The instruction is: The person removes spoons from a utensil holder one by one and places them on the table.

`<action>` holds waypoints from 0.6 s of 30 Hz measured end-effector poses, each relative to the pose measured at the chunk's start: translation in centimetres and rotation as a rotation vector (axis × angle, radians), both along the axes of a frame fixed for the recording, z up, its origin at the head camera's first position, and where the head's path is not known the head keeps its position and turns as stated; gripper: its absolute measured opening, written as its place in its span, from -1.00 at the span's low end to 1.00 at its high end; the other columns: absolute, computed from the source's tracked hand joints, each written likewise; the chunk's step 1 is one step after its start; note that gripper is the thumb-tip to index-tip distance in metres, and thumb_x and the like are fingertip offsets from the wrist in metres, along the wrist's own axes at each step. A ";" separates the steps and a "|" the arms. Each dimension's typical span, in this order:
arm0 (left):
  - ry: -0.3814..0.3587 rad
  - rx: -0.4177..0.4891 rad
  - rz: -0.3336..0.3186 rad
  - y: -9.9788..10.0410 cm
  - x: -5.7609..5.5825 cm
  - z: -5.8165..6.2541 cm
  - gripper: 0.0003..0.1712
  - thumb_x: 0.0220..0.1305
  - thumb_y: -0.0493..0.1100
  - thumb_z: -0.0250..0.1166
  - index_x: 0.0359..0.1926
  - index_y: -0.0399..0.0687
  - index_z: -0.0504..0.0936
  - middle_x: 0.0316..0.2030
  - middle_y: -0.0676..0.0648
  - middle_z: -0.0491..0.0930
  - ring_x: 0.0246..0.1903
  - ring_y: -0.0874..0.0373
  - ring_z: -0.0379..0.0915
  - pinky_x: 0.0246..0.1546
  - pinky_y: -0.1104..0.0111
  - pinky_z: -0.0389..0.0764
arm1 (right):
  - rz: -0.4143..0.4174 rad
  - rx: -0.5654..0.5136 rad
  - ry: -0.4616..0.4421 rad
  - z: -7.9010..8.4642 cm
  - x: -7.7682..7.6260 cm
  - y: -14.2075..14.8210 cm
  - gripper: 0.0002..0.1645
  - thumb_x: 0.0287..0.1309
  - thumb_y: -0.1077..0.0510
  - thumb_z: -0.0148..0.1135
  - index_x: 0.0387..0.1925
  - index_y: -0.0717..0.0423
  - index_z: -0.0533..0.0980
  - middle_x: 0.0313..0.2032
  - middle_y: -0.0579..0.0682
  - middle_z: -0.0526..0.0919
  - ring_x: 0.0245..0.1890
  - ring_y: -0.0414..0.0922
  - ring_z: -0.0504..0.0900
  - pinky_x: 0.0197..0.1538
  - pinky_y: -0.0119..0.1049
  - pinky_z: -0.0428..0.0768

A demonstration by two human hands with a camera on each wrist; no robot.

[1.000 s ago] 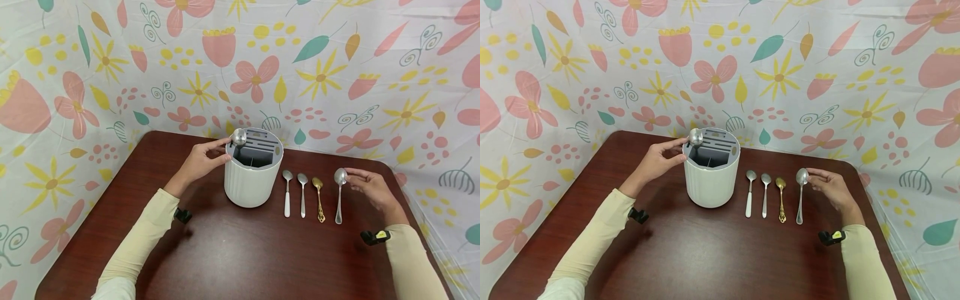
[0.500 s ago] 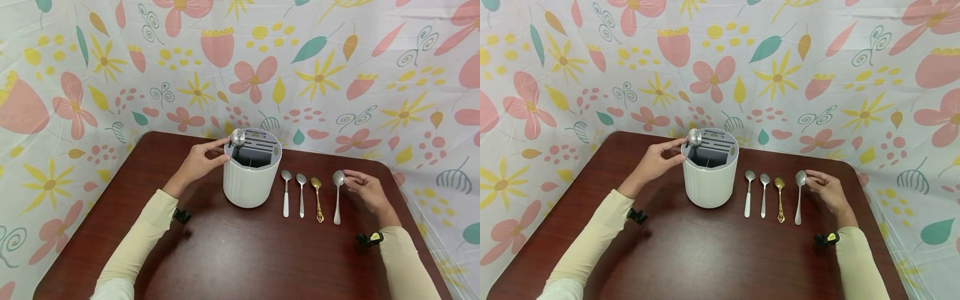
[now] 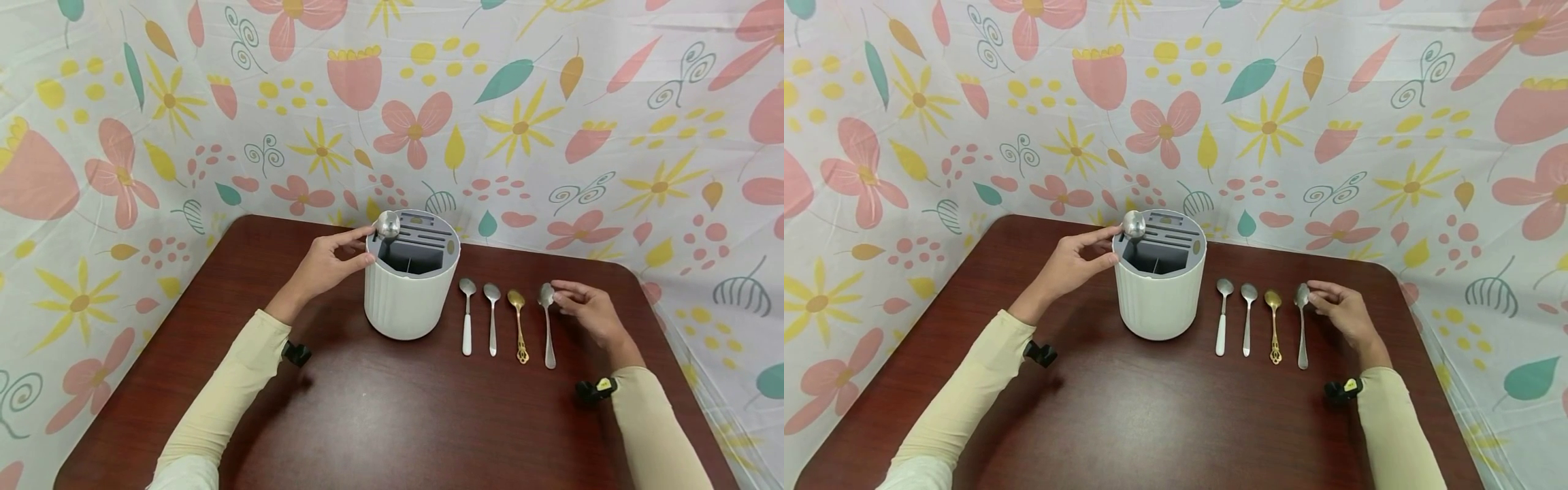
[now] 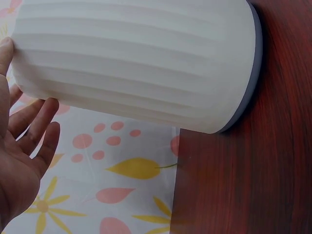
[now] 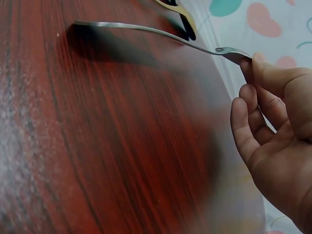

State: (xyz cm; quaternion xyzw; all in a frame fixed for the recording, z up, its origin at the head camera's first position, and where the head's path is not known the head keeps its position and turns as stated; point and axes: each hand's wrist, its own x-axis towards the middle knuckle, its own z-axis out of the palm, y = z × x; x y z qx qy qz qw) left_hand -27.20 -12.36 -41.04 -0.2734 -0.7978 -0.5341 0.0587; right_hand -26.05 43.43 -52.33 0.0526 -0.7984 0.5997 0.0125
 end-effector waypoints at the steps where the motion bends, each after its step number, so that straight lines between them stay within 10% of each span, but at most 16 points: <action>1: 0.000 -0.002 0.001 0.0 0.0 0.0 -0.40 0.30 -0.08 0.47 0.35 0.22 0.58 0.03 -0.05 0.73 0.00 0.08 0.59 -0.29 0.31 0.51 | 0.000 0.024 0.002 -0.1 -0.1 0.0 -0.48 0.39 0.27 0.27 0.29 0.44 0.46 -0.21 -0.25 0.78 -0.26 -0.37 0.71 -0.23 -0.48 0.65; 18: -0.031 -0.005 -0.006 -0.1 0.2 0.2 -0.38 0.31 -0.12 0.45 0.38 0.18 0.56 0.12 -0.05 0.68 0.06 0.06 0.60 -0.22 0.18 0.54 | -0.007 0.297 -0.013 0.0 -0.2 -0.4 -0.42 0.43 0.04 0.26 0.28 0.36 0.49 -0.25 -0.38 0.70 -0.30 -0.35 0.62 -0.33 -0.36 0.64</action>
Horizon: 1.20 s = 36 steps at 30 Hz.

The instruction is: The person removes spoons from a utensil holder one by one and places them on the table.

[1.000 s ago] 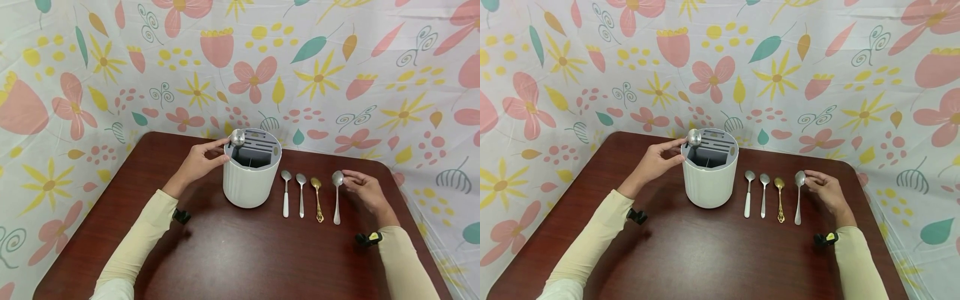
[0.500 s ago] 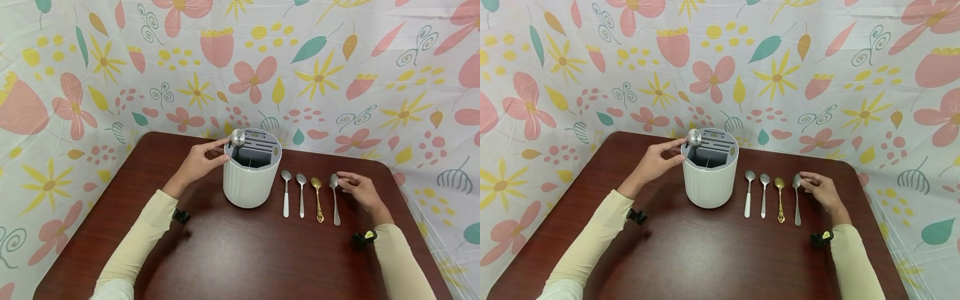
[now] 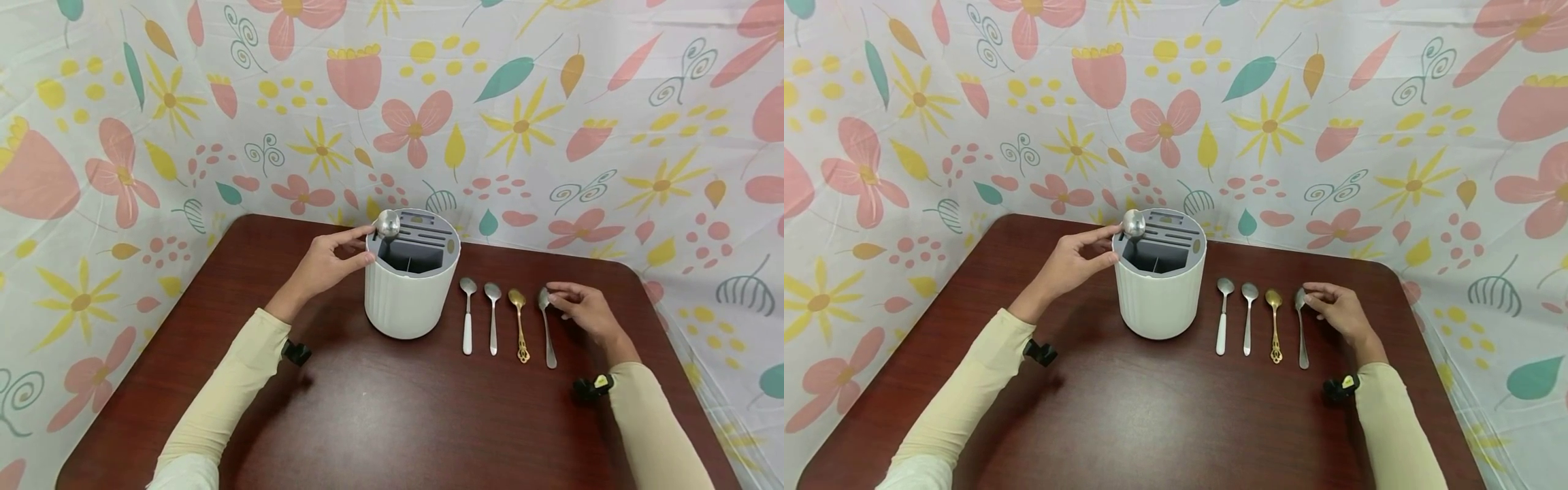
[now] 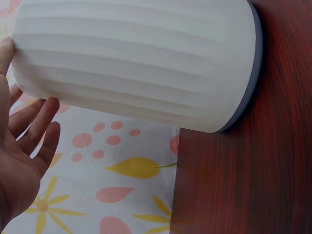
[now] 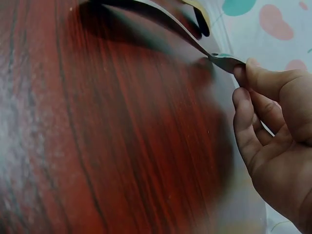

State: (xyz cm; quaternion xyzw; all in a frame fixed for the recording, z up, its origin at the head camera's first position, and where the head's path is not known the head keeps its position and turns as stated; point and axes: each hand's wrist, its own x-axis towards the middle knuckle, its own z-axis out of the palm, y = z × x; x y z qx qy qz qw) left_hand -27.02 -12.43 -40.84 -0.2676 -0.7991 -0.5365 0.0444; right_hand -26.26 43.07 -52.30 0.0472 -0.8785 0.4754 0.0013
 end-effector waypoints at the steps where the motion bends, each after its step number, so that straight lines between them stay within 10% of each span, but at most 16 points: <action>1: -0.004 0.003 -0.002 0.0 0.0 0.0 -0.38 0.31 -0.13 0.45 0.38 0.17 0.55 0.13 -0.06 0.67 0.06 0.05 0.60 -0.22 0.16 0.54 | 0.000 0.010 0.001 0.0 0.0 0.0 -0.43 0.43 0.04 0.26 0.28 0.36 0.49 -0.25 -0.39 0.70 -0.30 -0.35 0.62 -0.35 -0.35 0.63; 9: -0.003 -0.002 0.004 0.0 -0.1 0.0 -0.39 0.32 -0.07 0.45 0.37 0.19 0.57 0.12 -0.04 0.68 0.04 0.09 0.61 -0.26 0.25 0.54 | 0.012 0.154 0.025 0.4 -0.3 0.3 -0.51 0.41 0.02 0.29 0.20 0.26 0.58 -0.28 -0.13 0.75 -0.48 -0.19 0.55 -0.45 -0.31 0.54; 24: -0.031 -0.015 0.013 0.3 0.2 0.5 -0.39 0.33 -0.20 0.43 0.39 0.01 0.54 0.17 -0.15 0.64 0.08 -0.06 0.59 -0.22 0.24 0.53 | 0.080 0.296 0.020 1.9 0.2 1.4 -0.48 0.33 -0.02 0.38 0.18 0.20 0.61 -0.11 0.19 0.78 -0.22 -0.54 0.62 -0.21 -0.61 0.51; 36: -0.035 -0.005 0.003 0.6 2.0 2.7 -0.40 0.34 -0.18 0.42 0.38 -0.06 0.55 0.11 -0.25 0.66 0.06 -0.10 0.59 -0.24 0.31 0.52 | 0.112 0.362 0.104 7.8 1.9 1.1 -0.51 0.31 0.01 0.41 0.20 0.09 0.60 -0.09 0.14 0.78 -0.24 -0.44 0.69 -0.30 -0.49 0.58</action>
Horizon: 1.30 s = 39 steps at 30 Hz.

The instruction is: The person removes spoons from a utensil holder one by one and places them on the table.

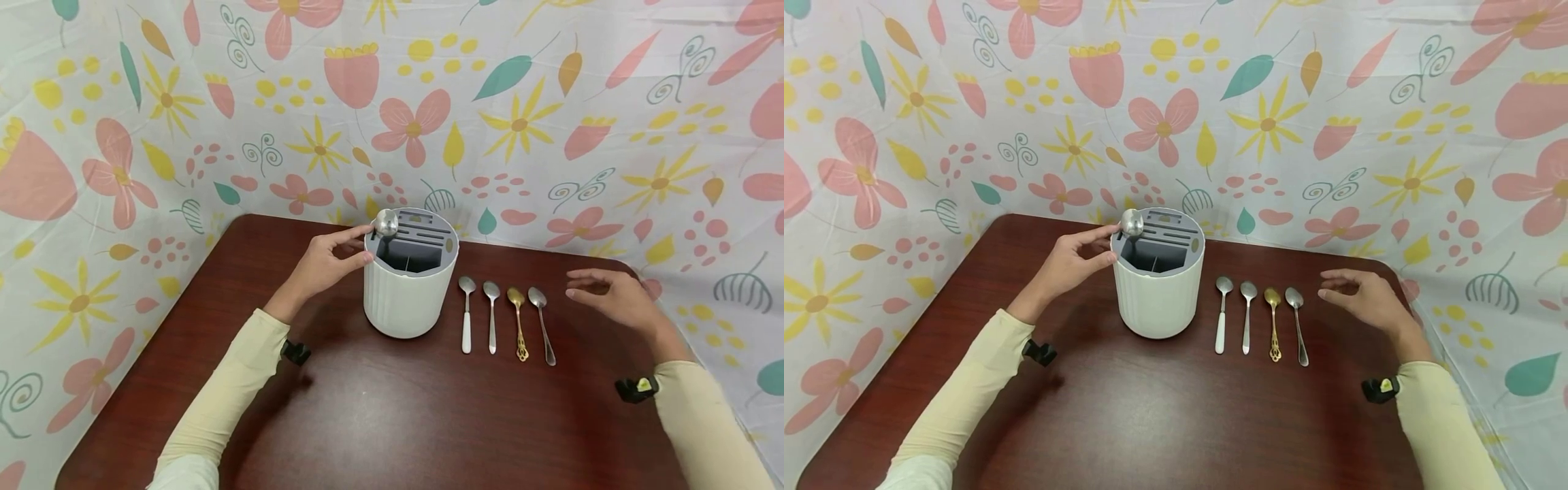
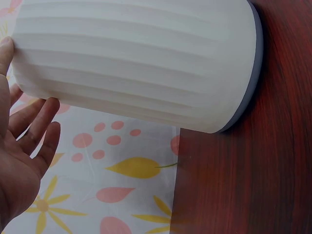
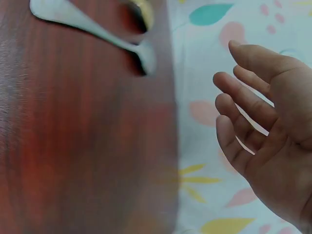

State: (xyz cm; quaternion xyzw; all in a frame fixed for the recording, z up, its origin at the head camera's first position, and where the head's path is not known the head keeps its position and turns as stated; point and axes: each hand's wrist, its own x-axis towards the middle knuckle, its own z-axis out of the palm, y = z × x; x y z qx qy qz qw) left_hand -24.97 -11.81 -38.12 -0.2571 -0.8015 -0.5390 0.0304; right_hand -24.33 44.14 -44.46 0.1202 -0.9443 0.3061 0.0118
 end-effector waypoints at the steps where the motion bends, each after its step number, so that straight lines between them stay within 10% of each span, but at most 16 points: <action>1: 0.000 0.000 0.001 0.0 0.0 0.0 -0.40 0.34 -0.18 0.42 0.38 -0.06 0.55 0.10 -0.24 0.67 0.06 -0.10 0.59 -0.26 0.33 0.52 | -0.001 0.008 0.005 0.7 0.2 -0.3 -0.51 0.30 0.01 0.42 0.19 0.07 0.61 -0.08 0.13 0.78 -0.25 -0.43 0.69 -0.31 -0.48 0.58; 18: -0.006 -0.003 0.006 -0.3 -0.1 -0.1 -0.40 0.34 -0.18 0.42 0.38 -0.06 0.55 0.12 -0.19 0.67 0.07 -0.08 0.59 -0.28 0.37 0.51 | 0.123 0.038 0.230 10.5 1.7 -8.0 -0.55 0.13 0.14 0.55 0.08 -0.12 0.70 -0.17 -0.26 0.77 -0.24 -0.47 0.66 -0.14 -0.69 0.50; 27: -0.013 0.006 -0.007 0.0 -0.1 0.1 -0.40 0.35 -0.14 0.42 0.38 -0.06 0.54 0.22 -0.13 0.62 0.11 -0.07 0.59 -0.23 0.34 0.54 | 0.172 0.073 0.308 13.5 1.6 -11.8 -0.46 0.05 0.12 0.61 0.10 -0.27 0.70 -0.19 -0.20 0.79 -0.26 -0.48 0.65 -0.12 -0.69 0.45; 39: 0.008 0.003 0.013 -0.5 -2.1 -2.8 -0.39 0.33 -0.05 0.44 0.38 0.23 0.55 0.10 -0.07 0.68 0.03 0.08 0.59 -0.32 0.32 0.52 | 0.276 0.017 0.304 15.2 -0.5 -17.5 -0.56 0.16 0.05 0.53 0.10 -0.22 0.70 -0.15 -0.27 0.78 -0.26 -0.37 0.67 -0.07 -0.56 0.52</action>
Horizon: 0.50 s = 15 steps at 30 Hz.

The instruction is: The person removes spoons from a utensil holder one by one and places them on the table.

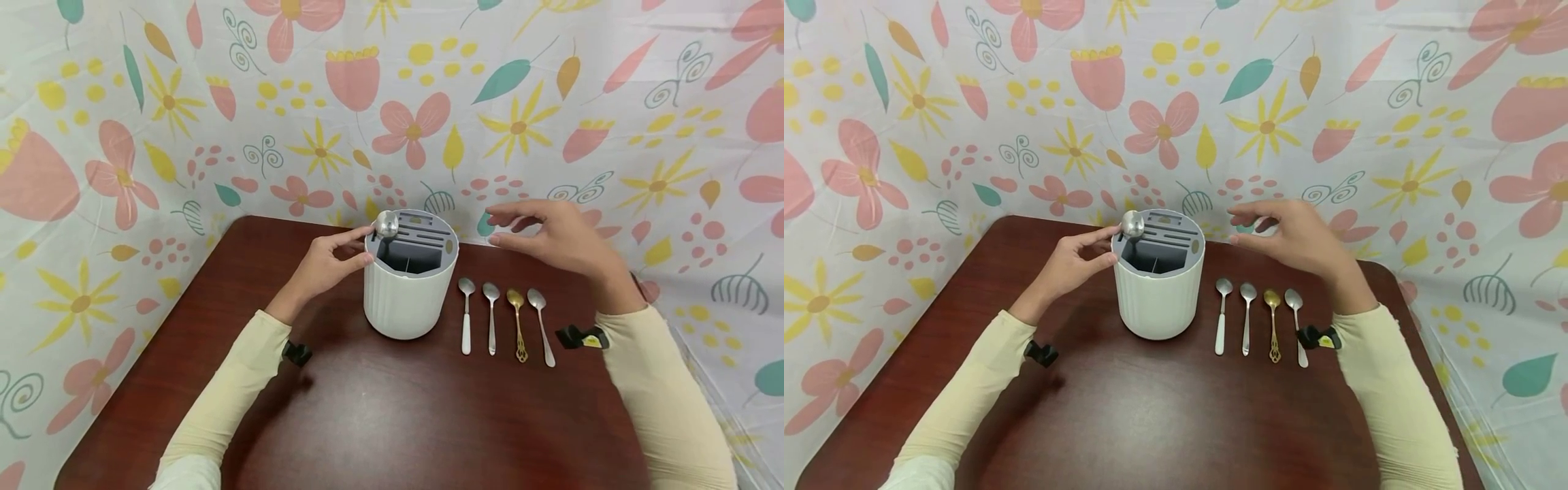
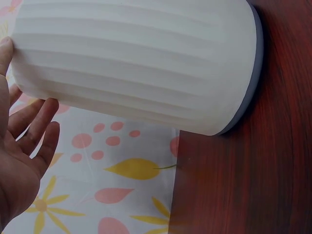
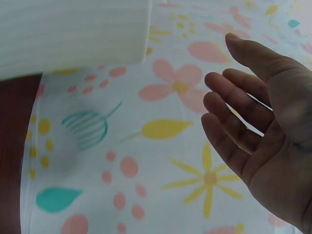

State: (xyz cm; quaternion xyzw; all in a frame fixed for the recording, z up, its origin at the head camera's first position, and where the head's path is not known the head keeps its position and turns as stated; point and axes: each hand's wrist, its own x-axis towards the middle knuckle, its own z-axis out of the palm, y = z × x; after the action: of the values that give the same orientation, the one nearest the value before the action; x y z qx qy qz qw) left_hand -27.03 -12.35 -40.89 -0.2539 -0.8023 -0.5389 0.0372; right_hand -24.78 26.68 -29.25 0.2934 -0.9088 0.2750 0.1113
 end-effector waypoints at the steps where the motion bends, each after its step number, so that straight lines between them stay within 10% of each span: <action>1: 0.000 0.002 -0.001 0.0 0.3 0.3 -0.40 0.33 -0.06 0.44 0.38 0.22 0.56 0.10 -0.07 0.69 0.03 0.07 0.59 -0.32 0.32 0.52 | 0.012 -0.005 -0.001 0.1 -0.2 -0.5 -0.56 0.16 0.06 0.53 0.10 -0.19 0.70 -0.16 -0.26 0.79 -0.26 -0.37 0.67 -0.07 -0.55 0.53; 7: -0.019 0.000 -0.005 0.5 2.1 2.7 -0.41 0.35 -0.20 0.41 0.38 -0.04 0.55 0.07 -0.22 0.68 0.04 -0.09 0.58 -0.31 0.35 0.50 | 0.103 -0.059 0.023 0.0 -2.0 -3.2 -0.52 0.09 0.17 0.57 0.09 0.01 0.72 -0.21 -0.11 0.80 -0.26 -0.35 0.67 -0.18 -0.50 0.59; 15: -0.018 -0.001 -0.005 0.5 2.0 2.9 -0.41 0.34 -0.21 0.41 0.38 -0.05 0.55 0.03 -0.23 0.70 0.00 -0.09 0.58 -0.30 0.37 0.50 | 0.114 -0.088 -0.047 -0.4 -3.1 -6.3 -0.56 0.14 0.10 0.54 0.09 0.02 0.72 -0.25 -0.09 0.79 -0.25 -0.23 0.69 -0.22 -0.33 0.61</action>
State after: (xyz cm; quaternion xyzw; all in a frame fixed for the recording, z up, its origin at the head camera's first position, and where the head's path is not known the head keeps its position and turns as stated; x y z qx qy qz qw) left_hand -25.01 -11.80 -38.00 -0.2510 -0.8024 -0.5407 0.0287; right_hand -27.84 20.41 -29.64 0.3329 -0.8801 0.3273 0.0867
